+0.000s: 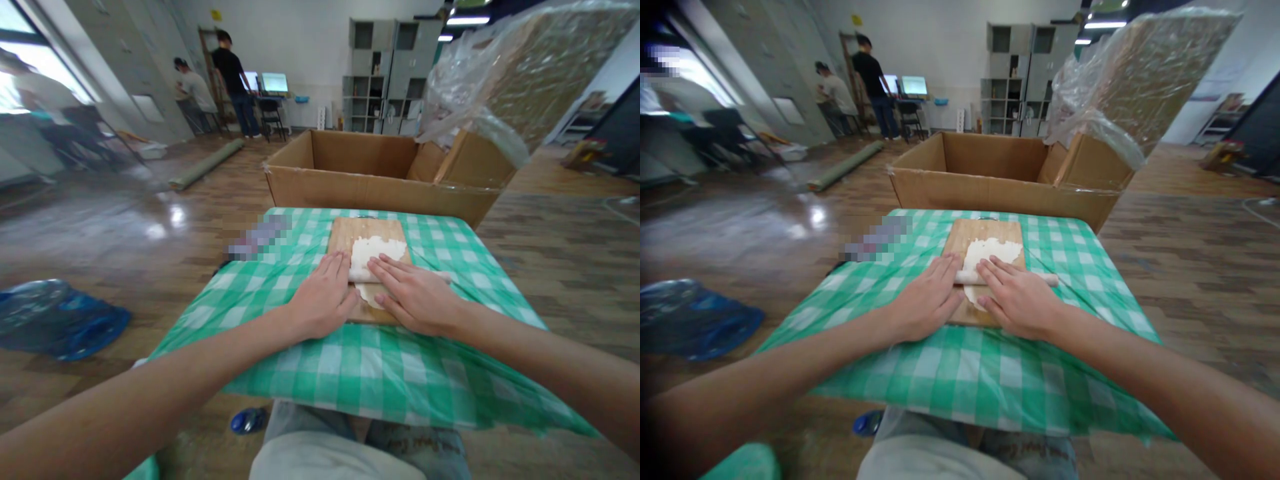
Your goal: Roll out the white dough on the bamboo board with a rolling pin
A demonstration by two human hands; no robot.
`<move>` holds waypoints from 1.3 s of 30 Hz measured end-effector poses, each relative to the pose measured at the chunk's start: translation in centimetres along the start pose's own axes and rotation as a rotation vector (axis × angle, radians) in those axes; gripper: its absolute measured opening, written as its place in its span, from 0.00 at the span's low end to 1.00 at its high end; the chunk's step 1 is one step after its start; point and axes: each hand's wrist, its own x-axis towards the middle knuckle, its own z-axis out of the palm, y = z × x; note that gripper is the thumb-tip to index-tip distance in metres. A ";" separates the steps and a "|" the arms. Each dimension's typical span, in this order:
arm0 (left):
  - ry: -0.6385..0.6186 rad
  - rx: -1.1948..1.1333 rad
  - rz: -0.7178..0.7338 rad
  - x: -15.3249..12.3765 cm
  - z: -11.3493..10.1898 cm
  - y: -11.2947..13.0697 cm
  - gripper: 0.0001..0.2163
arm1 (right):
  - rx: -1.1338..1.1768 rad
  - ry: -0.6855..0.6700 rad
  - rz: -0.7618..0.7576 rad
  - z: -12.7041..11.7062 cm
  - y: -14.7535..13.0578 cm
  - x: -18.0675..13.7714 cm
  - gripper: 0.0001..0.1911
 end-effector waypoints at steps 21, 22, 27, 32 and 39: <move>0.159 0.097 0.023 10.4 1.8 -4.9 0.22 | -0.109 0.070 0.272 2.3 8.5 7.6 0.33; 0.194 0.105 0.016 9.9 1.8 -4.7 0.22 | -0.127 0.084 0.283 2.3 8.5 7.1 0.32; 0.152 0.181 0.015 8.3 1.3 -4.4 0.25 | -0.240 0.013 0.467 2.0 8.9 3.9 0.32; -0.013 0.214 -0.044 7.1 -0.4 -4.8 0.27 | -0.236 -0.077 0.589 1.3 7.2 3.4 0.36; -0.065 0.291 -0.107 1.6 -2.5 -6.2 0.26 | -0.165 -0.092 0.451 0.8 2.2 4.5 0.34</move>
